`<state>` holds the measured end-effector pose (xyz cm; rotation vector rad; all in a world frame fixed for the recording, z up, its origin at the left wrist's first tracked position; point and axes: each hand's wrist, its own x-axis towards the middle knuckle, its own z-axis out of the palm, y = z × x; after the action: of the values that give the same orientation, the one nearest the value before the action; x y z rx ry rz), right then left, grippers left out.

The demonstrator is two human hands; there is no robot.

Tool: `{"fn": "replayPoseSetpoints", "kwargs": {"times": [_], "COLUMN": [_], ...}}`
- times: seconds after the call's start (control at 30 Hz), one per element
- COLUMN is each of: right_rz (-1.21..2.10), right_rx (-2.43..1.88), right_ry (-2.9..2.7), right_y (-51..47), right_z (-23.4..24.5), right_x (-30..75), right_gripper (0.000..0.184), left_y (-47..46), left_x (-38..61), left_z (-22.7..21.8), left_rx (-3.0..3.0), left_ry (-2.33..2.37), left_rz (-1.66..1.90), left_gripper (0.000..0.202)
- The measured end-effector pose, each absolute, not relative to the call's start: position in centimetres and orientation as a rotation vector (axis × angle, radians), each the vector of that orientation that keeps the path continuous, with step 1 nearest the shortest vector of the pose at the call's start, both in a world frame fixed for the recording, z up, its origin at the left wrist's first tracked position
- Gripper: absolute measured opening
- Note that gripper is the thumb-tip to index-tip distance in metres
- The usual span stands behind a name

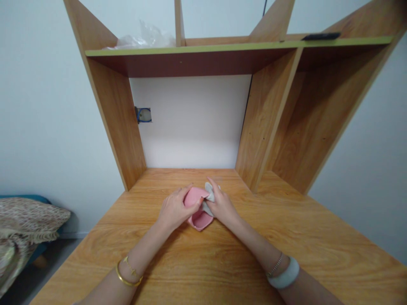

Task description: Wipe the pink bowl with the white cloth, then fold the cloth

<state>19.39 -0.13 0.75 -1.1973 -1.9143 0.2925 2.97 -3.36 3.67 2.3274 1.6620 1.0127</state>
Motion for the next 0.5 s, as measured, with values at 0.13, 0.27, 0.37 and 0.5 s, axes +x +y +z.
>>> {"fn": "replayPoseSetpoints", "kwargs": {"times": [0.13, 0.27, 0.37, 0.5], "right_rz": [0.428, 0.604, 0.718, 0.823], "right_rx": [-1.210, -1.126, -1.001, -0.900], "right_ry": [-1.699, -1.431, -1.302, -1.300], "right_y": [0.1, 0.7, 1.1, 0.8], "right_z": [0.0, -0.4, -0.4, -0.2], "right_x": [19.3, 19.1, 19.0, 18.8], "right_gripper": [0.058, 0.051, 0.040, 0.032], "left_y": [-3.3, -3.1, -3.1, -3.3], "left_x": [2.7, 2.8, 3.6, 4.7], "left_z": [3.5, 2.7, 1.9, 0.9], "left_rx": [2.269, 2.147, 2.083, 2.023], "left_ry": [1.630, 1.397, 1.231, 1.134], "left_rz": [1.103, 1.235, 1.252, 1.254], "left_gripper": [0.044, 0.048, 0.067, 0.079]}}
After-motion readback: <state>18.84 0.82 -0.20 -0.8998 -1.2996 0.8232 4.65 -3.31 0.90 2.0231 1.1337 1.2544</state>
